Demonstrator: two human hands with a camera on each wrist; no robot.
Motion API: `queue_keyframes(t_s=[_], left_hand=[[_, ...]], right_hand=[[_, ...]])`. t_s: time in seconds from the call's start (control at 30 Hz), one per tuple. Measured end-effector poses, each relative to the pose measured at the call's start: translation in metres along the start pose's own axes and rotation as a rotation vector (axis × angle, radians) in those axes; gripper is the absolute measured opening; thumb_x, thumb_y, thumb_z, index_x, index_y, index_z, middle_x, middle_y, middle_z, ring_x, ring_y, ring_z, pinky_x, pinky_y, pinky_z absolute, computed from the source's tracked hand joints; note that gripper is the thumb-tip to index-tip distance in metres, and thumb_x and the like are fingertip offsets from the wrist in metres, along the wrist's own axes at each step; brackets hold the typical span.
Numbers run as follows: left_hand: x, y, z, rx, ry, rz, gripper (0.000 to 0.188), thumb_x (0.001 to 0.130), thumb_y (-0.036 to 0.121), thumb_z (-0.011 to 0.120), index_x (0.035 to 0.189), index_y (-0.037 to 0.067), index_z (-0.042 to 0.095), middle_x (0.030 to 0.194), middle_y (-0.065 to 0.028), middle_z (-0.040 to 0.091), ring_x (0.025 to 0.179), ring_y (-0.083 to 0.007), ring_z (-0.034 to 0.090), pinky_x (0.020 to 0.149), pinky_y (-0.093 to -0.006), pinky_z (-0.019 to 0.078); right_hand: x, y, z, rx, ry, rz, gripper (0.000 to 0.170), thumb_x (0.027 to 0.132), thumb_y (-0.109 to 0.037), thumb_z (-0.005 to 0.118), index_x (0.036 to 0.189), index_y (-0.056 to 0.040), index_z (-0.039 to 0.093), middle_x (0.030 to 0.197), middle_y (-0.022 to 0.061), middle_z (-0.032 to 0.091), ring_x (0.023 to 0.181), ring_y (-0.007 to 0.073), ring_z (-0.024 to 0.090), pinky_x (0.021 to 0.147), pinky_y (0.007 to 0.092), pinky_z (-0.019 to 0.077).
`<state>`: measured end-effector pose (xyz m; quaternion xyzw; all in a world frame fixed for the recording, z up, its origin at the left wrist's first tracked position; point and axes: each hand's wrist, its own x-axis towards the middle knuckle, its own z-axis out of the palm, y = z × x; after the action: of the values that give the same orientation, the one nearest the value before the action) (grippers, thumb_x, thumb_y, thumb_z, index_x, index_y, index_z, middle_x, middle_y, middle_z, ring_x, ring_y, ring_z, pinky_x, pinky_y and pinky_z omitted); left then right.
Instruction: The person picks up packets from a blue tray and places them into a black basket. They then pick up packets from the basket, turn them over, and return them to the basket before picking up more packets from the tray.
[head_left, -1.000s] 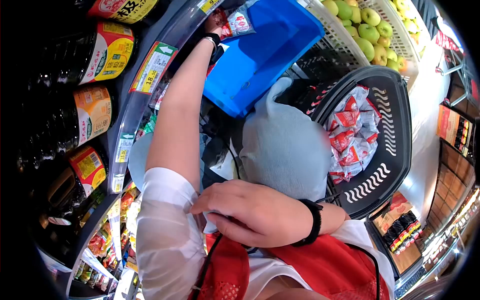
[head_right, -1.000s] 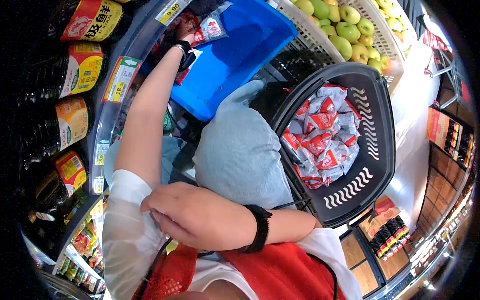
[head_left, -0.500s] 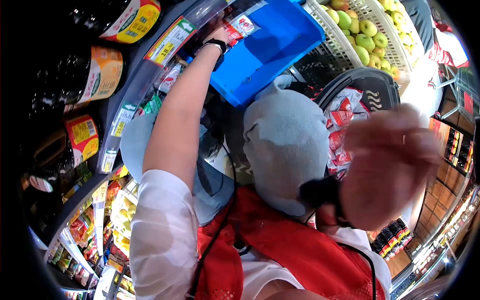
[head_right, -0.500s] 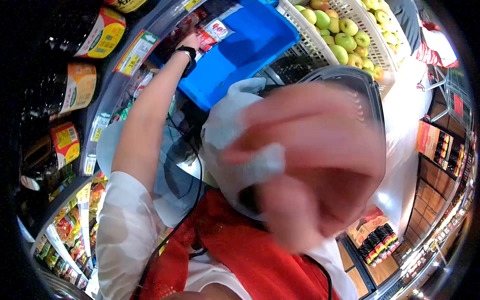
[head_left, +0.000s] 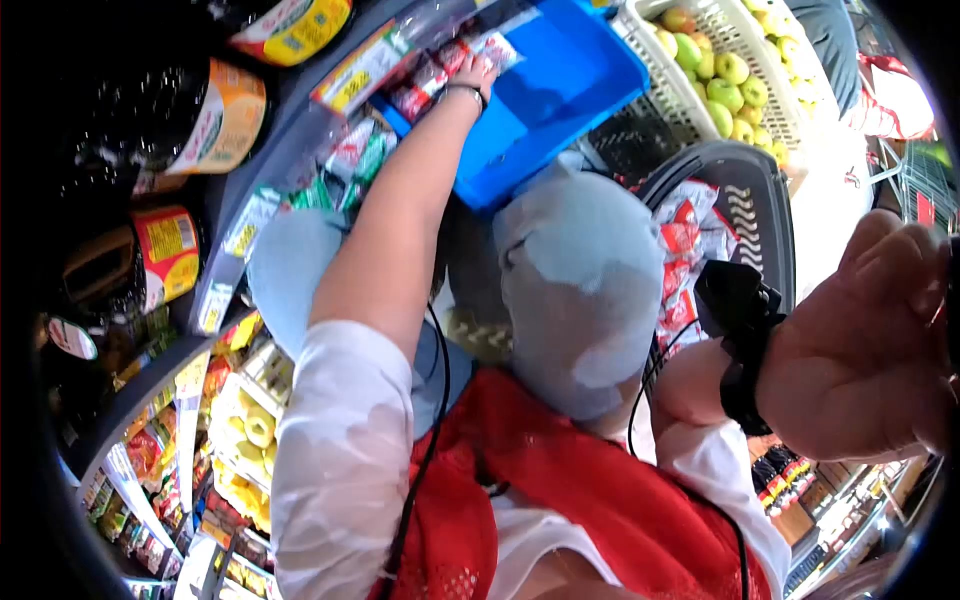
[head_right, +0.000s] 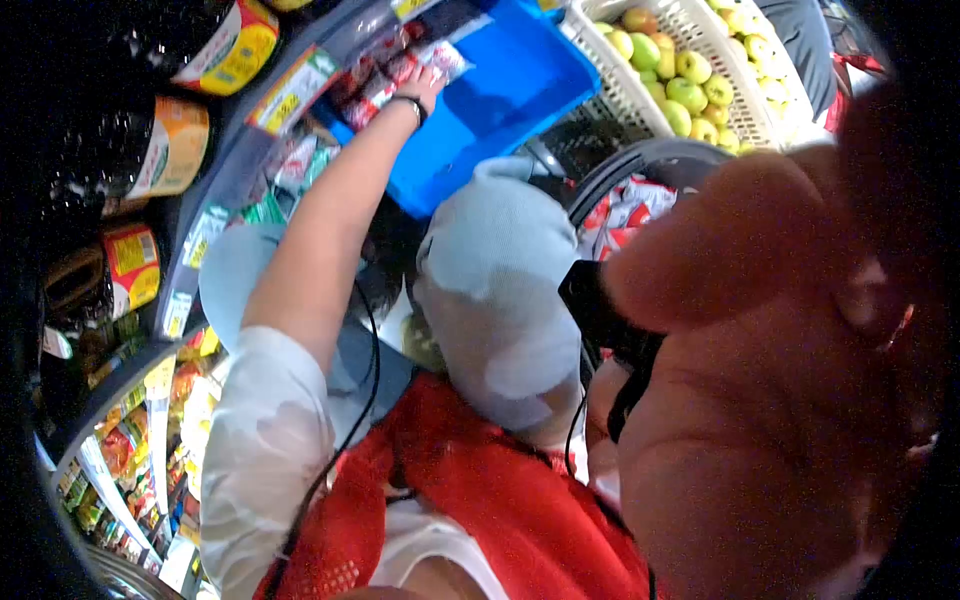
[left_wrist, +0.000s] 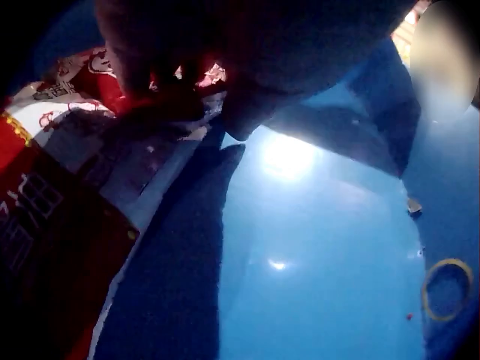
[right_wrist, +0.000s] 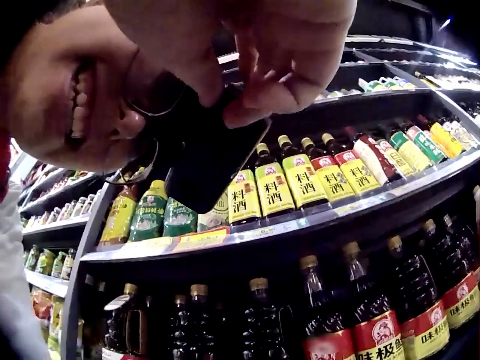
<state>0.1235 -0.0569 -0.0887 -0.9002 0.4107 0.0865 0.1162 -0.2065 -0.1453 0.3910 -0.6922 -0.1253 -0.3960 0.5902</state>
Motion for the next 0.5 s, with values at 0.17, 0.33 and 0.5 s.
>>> queue_keyframes(t_s=[0.17,0.33,0.5], left_hand=[[-0.018,-0.007,-0.034,-0.27,-0.058,-0.008,0.054,0.087,0.007,0.033,0.138,0.026,0.034,0.151,-0.0114,0.015,0.138,-0.0334,0.017,0.109,-0.0424,0.0268],[-0.013,-0.006,-0.028,-0.293,-0.015,-0.03,0.043,0.092,0.02,0.035,0.133,0.03,0.042,0.149,-0.0076,0.02,0.136,-0.0323,0.022,0.107,-0.0458,0.0293],[-0.005,-0.011,-0.021,-0.261,-0.048,0.06,0.046,0.09,0.015,0.035,0.134,0.03,0.042,0.149,-0.0111,0.018,0.137,-0.0339,0.02,0.108,-0.0449,0.028]], right_hand=[[-0.006,-0.014,0.017,-0.282,-0.283,-0.218,0.018,0.094,-0.03,0.041,0.098,-0.0243,0.058,0.11,0.0014,0.055,0.09,0.0228,0.047,0.065,0.0365,0.032],[0.006,-0.035,-0.005,-0.494,-0.585,-0.386,0.034,0.095,-0.021,0.036,0.114,-0.0408,0.057,0.112,-0.0071,0.056,0.096,0.0191,0.051,0.077,0.0405,0.0369],[0.007,-0.042,0.004,-0.359,-0.529,-0.318,0.013,0.091,-0.016,0.046,0.102,-0.0151,0.054,0.076,0.0002,0.038,0.065,0.0152,0.031,0.056,0.0299,0.025]])
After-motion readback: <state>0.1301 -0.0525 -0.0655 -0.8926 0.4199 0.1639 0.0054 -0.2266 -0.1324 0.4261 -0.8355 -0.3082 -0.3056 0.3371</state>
